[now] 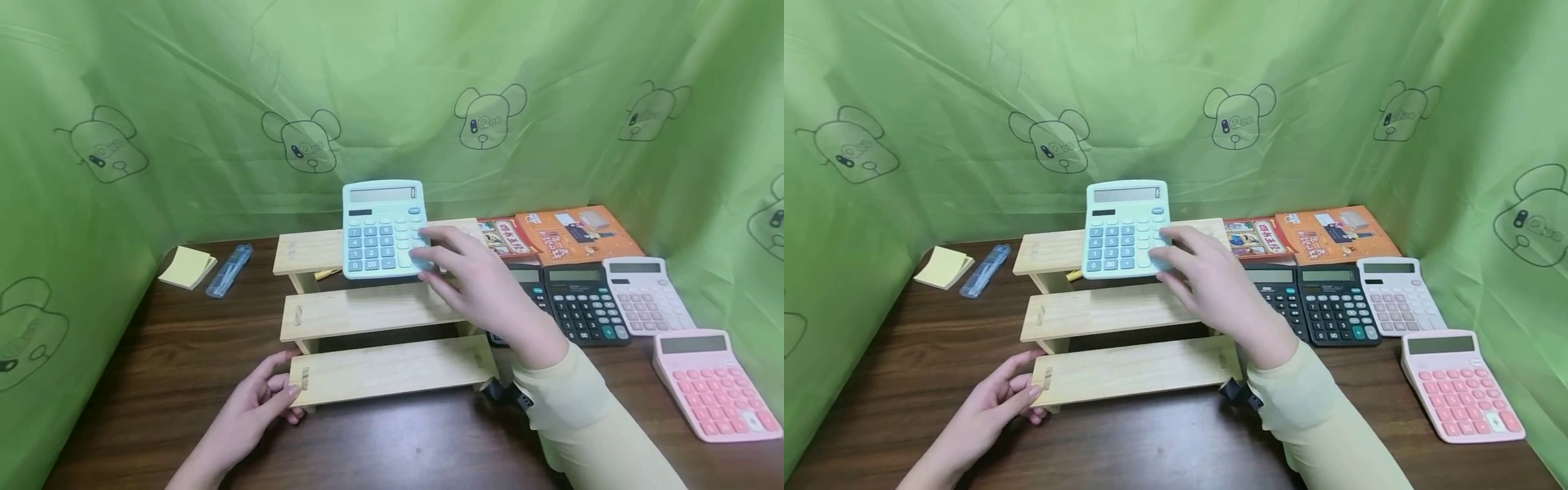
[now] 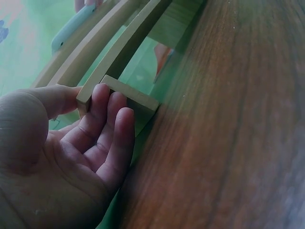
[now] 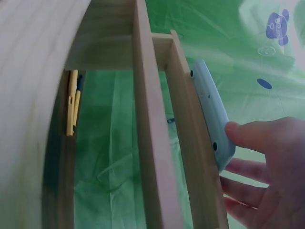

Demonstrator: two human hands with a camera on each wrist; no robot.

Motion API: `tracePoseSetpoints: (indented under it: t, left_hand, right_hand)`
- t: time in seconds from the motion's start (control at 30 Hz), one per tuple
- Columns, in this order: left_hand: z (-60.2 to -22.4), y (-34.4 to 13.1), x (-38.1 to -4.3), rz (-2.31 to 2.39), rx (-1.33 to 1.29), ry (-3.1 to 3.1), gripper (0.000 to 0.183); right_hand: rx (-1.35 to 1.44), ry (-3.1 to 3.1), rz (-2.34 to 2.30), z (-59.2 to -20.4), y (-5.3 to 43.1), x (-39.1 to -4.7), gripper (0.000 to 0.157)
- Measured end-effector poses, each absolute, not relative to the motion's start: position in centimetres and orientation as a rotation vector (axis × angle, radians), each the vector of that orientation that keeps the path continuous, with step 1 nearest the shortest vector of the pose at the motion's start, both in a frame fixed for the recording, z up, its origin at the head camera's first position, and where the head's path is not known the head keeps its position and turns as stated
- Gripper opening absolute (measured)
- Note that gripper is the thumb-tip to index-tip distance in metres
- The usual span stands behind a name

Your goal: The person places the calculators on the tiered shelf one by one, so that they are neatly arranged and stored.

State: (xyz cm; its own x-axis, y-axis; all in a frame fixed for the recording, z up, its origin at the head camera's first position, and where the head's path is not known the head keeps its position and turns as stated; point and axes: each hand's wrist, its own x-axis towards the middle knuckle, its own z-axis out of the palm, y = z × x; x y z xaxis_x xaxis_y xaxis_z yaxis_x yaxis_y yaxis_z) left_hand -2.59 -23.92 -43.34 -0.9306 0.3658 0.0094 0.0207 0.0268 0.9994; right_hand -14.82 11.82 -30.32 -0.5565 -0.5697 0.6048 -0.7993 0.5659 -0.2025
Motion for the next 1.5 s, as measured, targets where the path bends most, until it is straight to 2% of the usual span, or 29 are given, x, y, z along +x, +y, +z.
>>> tracePoseSetpoints:
  t: [0.13, 0.27, 0.57, 1.07, 1.5]
  left_hand:
    - [-43.2, -23.8, -2.6, 1.986, 0.399, 2.055, 0.048]
    - [-43.1, -23.7, -2.7, 1.975, 0.388, 2.058, 0.049]
    - [-43.1, -23.9, -2.5, 1.983, 0.392, 2.041, 0.049]
    - [-43.1, -24.0, -2.6, 1.979, 0.375, 2.054, 0.049]
    - [-43.0, -23.9, -2.6, 1.977, 0.379, 2.055, 0.049]
  right_hand:
    - [1.12, -2.286, 0.648, -30.6, 11.2, -14.7, 0.028]
    - [1.106, -2.3, 0.642, -30.8, 10.7, -14.4, 0.031]
    - [1.156, -2.334, 0.603, -31.3, 9.7, -14.3, 0.043]
    - [1.23, -2.365, 0.433, -31.9, 8.6, -13.9, 0.072]
    - [1.17, -2.429, 0.318, -32.3, 7.5, -13.7, 0.077]
